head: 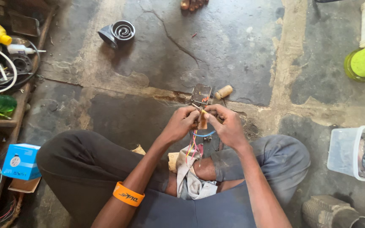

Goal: The person sits on the floor and uses a screwdriver to adjust connections on a small electronic device with multiple colored wires. They repeatedly tighten and loosen screws on the terminal block while holding the device steady.

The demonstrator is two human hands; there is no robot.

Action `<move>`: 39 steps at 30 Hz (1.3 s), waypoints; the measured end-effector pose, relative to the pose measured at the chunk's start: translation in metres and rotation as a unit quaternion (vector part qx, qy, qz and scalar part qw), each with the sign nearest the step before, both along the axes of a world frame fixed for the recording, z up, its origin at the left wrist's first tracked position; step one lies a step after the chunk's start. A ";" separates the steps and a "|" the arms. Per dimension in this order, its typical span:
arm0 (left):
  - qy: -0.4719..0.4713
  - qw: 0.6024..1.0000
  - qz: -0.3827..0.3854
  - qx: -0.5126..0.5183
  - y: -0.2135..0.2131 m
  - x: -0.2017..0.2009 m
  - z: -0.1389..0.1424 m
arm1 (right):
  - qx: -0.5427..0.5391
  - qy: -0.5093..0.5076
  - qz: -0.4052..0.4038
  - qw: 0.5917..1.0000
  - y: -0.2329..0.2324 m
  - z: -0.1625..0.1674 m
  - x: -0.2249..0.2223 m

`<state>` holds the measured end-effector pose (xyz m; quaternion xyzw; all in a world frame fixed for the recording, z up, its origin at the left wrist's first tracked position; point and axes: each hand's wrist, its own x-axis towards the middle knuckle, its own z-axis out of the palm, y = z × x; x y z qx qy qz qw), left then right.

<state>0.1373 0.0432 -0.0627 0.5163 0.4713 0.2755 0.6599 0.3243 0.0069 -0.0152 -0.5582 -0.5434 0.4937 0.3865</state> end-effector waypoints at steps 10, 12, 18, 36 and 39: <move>0.134 0.962 0.092 0.219 0.001 -0.003 0.021 | -0.067 0.015 0.037 0.997 0.003 -0.013 0.030; 0.160 0.955 0.095 0.229 -0.002 -0.001 0.031 | -0.078 0.043 0.034 0.995 0.006 -0.018 0.032; 0.139 0.956 0.035 0.258 -0.009 0.000 0.043 | -0.060 0.070 -0.016 0.996 0.008 -0.024 0.027; 0.091 0.910 -0.025 0.404 -0.016 -0.003 0.043 | -0.121 -0.001 0.054 0.991 0.011 -0.019 0.017; 0.058 0.965 -0.055 0.248 -0.005 -0.003 0.031 | -0.102 -0.007 0.050 0.994 0.019 -0.021 0.019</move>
